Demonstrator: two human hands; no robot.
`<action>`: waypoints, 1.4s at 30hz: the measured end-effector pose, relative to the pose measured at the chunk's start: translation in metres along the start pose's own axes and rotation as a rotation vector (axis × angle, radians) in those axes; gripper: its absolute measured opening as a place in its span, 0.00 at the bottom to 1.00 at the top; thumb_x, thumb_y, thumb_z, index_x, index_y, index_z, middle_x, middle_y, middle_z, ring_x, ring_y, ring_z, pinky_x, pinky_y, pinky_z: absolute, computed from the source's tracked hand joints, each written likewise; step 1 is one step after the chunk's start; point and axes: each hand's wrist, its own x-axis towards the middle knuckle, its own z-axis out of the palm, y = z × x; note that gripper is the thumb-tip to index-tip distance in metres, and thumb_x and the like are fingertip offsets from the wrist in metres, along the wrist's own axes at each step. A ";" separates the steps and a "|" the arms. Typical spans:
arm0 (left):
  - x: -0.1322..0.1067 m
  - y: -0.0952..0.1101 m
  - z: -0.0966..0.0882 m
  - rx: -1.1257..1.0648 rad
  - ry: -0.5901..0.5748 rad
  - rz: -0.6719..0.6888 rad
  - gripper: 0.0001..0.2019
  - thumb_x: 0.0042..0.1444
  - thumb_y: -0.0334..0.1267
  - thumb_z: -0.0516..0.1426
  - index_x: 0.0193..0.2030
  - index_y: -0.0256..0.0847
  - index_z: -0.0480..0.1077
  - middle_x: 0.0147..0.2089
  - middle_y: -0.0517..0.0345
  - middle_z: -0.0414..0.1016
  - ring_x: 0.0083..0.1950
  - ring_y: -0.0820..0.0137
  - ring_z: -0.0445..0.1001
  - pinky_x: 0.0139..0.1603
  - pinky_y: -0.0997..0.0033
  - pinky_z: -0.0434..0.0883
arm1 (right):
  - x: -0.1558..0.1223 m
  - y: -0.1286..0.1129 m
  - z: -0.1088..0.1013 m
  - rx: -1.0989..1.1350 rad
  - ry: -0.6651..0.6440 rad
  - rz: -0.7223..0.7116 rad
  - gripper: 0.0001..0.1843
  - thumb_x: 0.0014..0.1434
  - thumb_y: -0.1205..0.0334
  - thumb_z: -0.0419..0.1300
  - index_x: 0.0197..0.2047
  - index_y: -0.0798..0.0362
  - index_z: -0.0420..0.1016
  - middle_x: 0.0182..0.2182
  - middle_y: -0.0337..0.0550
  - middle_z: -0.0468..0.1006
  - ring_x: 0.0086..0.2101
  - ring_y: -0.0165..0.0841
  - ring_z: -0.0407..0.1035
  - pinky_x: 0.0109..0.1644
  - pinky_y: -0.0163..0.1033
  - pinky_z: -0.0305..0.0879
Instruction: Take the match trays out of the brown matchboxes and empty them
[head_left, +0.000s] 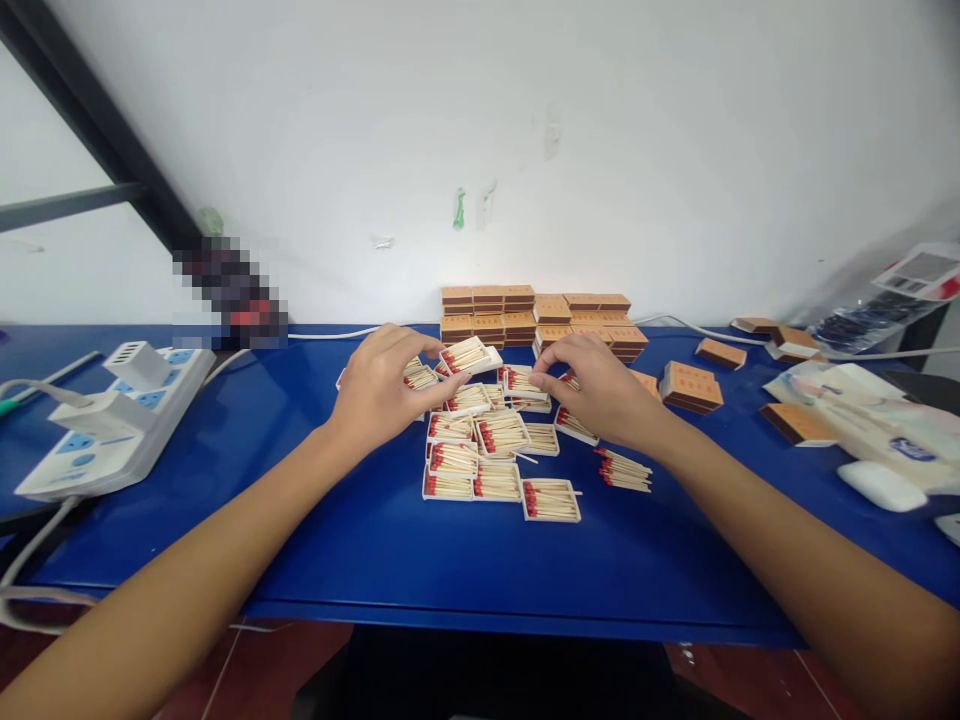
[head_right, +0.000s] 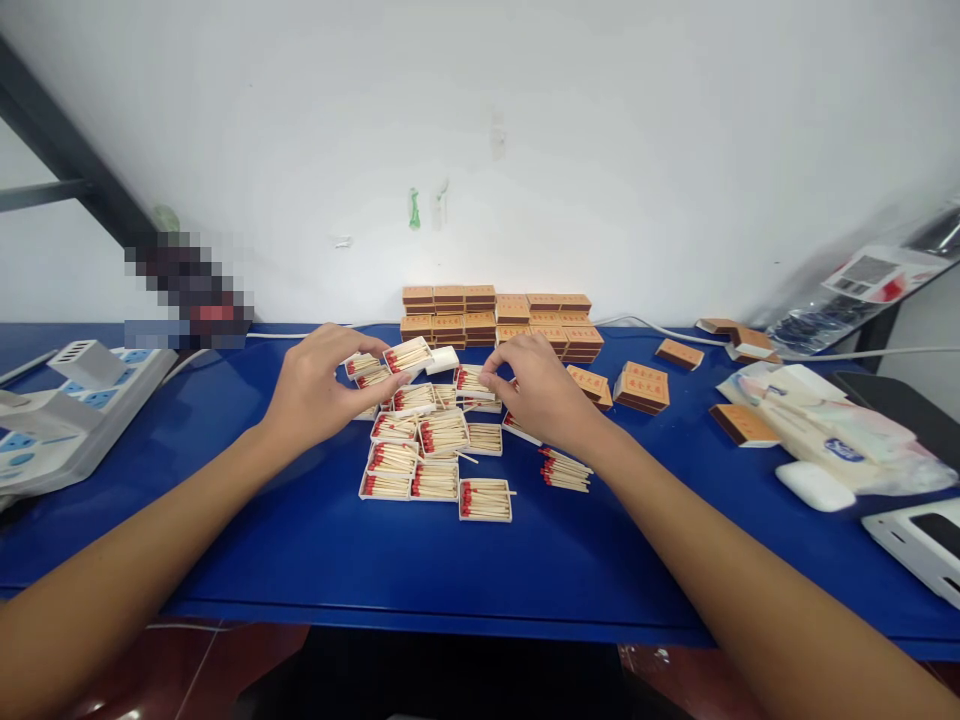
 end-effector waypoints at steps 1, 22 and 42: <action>0.000 0.000 0.000 -0.001 -0.002 -0.002 0.11 0.63 0.48 0.69 0.44 0.44 0.77 0.40 0.55 0.84 0.42 0.62 0.78 0.45 0.58 0.74 | 0.000 -0.001 0.000 0.004 0.007 -0.015 0.11 0.71 0.52 0.58 0.38 0.46 0.76 0.41 0.49 0.81 0.47 0.48 0.70 0.55 0.56 0.65; 0.000 -0.001 0.001 0.005 0.010 0.022 0.12 0.64 0.48 0.69 0.44 0.43 0.77 0.40 0.55 0.83 0.41 0.62 0.77 0.44 0.60 0.73 | -0.002 -0.004 0.002 -0.060 -0.045 -0.235 0.21 0.77 0.59 0.46 0.57 0.46 0.80 0.59 0.57 0.74 0.63 0.53 0.63 0.66 0.64 0.62; 0.006 -0.033 -0.015 0.134 -0.202 -0.179 0.15 0.65 0.51 0.65 0.45 0.41 0.80 0.44 0.50 0.84 0.47 0.56 0.78 0.50 0.56 0.72 | -0.003 0.004 0.002 -0.068 -0.101 -0.172 0.18 0.69 0.48 0.62 0.56 0.49 0.78 0.59 0.57 0.74 0.63 0.53 0.65 0.67 0.64 0.66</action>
